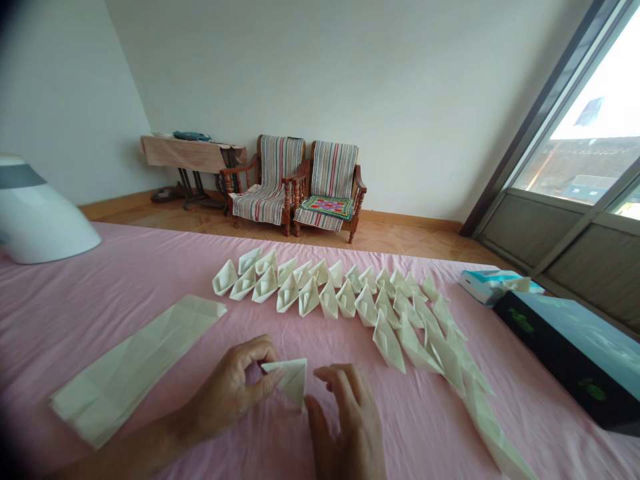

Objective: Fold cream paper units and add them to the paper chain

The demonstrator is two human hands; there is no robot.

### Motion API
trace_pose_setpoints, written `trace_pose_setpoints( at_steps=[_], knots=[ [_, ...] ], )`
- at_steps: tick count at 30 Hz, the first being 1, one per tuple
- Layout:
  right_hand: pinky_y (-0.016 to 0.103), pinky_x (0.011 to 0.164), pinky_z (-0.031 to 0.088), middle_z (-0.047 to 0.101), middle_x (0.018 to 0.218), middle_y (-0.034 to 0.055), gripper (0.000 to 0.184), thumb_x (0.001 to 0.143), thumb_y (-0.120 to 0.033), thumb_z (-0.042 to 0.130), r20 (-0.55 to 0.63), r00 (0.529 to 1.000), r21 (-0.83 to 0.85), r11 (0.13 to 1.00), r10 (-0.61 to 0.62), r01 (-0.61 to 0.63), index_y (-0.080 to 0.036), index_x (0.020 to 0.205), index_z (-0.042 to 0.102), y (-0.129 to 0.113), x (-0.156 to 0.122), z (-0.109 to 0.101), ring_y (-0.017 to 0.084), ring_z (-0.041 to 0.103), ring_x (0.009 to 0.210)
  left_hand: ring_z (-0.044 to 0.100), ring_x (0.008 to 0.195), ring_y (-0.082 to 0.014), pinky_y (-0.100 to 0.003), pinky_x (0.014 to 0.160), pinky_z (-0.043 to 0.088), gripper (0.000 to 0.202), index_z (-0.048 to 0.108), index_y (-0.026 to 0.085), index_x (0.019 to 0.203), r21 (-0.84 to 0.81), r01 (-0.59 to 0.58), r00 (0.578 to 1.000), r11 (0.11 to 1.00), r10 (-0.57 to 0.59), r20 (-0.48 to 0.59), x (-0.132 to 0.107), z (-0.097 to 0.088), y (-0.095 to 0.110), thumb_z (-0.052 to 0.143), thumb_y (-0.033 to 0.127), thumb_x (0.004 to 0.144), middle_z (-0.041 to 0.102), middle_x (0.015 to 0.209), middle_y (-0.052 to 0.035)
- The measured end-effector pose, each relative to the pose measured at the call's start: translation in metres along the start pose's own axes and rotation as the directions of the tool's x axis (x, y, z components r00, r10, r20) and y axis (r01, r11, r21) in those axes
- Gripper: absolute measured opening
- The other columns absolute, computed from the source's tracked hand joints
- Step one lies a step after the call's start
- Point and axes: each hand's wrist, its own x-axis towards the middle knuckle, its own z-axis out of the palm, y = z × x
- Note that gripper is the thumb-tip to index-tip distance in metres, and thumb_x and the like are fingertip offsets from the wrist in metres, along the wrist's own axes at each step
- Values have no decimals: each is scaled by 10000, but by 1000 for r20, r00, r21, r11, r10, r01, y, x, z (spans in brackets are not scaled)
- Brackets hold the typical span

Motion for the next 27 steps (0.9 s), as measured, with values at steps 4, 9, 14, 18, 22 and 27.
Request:
trace_pose_setpoints(
  at_steps=[4, 9, 14, 18, 22, 27],
  knots=[
    [203, 647, 520, 619, 933, 22, 272, 820, -159, 577, 133, 991, 128, 992, -5, -12, -251, 1075, 596, -9, -1, 9, 135, 635, 754, 528, 700, -140, -233, 662, 402, 134, 553, 163, 706, -22, -61, 997, 998, 62, 47, -2, 3, 5, 601, 199, 827, 562, 751, -6],
    [216, 592, 493, 609, 848, -1, 262, 823, -211, 552, 161, 973, 263, 943, 167, -206, -251, 1078, 599, -4, -10, 26, 125, 597, 639, 554, 730, -141, -229, 676, 427, 85, 602, 158, 799, -110, -13, 992, 994, 26, 121, -2, 8, 4, 681, 190, 795, 591, 812, -12],
    [220, 567, 473, 601, 807, 0, 241, 838, -266, 550, 173, 952, 330, 896, 251, -296, -237, 1072, 601, 0, -15, 33, 135, 587, 644, 549, 697, -133, -229, 659, 429, 86, 572, 160, 798, -170, 48, 992, 984, -28, 122, 0, 11, -1, 656, 141, 800, 594, 761, 7],
    [233, 571, 476, 596, 790, 0, 226, 830, -309, 582, 127, 942, 293, 895, 311, -336, -231, 1039, 612, 1, -13, 33, 142, 571, 635, 568, 715, -136, -235, 681, 442, 93, 580, 161, 853, -208, 87, 986, 974, -55, 155, 0, 11, 1, 649, 123, 804, 614, 769, 7],
    [239, 574, 488, 628, 807, 7, 246, 827, -347, 622, 85, 943, 261, 906, 323, -334, -227, 1042, 609, 4, -9, 30, 151, 599, 652, 600, 769, -151, -252, 728, 464, 120, 596, 155, 904, -235, 103, 979, 967, -56, 198, 1, 11, 4, 657, 126, 805, 650, 832, -16],
    [252, 589, 494, 650, 753, 8, 246, 874, -384, 589, 186, 936, 293, 892, 299, -344, -208, 1045, 600, 4, -3, 23, 166, 634, 656, 613, 780, -157, -267, 741, 485, 314, 596, 162, 1067, -191, 89, 984, 978, -57, 167, 0, 14, 1, 695, 132, 771, 664, 862, -19]
  ],
)
